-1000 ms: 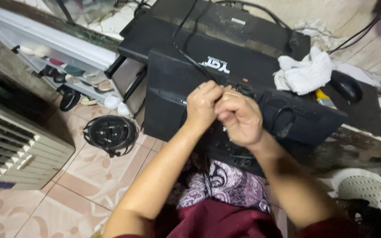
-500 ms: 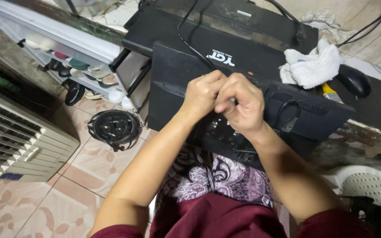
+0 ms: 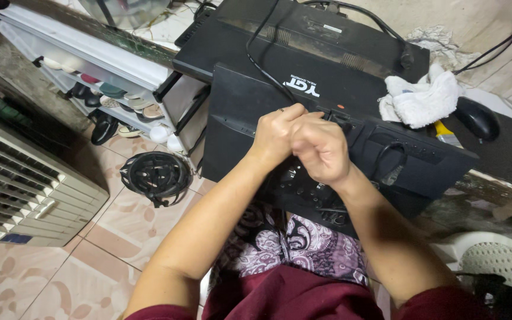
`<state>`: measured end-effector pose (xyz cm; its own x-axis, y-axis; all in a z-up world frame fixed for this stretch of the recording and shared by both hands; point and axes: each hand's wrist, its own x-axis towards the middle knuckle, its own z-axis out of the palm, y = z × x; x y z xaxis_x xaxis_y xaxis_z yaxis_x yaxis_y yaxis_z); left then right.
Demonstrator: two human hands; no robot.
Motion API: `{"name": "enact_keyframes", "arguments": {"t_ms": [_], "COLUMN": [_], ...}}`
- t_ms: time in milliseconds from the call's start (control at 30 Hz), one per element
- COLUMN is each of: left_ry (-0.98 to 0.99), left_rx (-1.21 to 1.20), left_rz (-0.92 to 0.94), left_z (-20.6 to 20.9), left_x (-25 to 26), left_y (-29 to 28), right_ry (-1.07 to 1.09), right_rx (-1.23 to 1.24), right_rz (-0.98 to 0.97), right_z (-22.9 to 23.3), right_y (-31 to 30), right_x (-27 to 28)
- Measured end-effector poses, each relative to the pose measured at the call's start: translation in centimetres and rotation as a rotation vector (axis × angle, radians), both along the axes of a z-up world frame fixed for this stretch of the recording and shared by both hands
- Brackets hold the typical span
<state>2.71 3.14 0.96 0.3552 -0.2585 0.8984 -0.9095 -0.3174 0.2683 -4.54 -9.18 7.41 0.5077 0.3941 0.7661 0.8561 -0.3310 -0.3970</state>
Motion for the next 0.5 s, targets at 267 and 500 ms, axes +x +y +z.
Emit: {"name": "enact_keyframes", "arguments": {"t_ms": [267,500], "left_ry": [-0.047,-0.016], "left_rx": [-0.011,-0.061], "left_rz": [0.022,0.042], "left_z": [0.7,0.7], "left_x": [-0.5,-0.9], "left_y": [-0.1,-0.4], "right_ry": [-0.445,-0.439], "right_rx": [0.002,-0.113], "right_rz": [-0.573,-0.414], "right_z": [-1.7,-1.6], "right_y": [1.8,0.4], "right_x": [-4.0,-4.2]}}
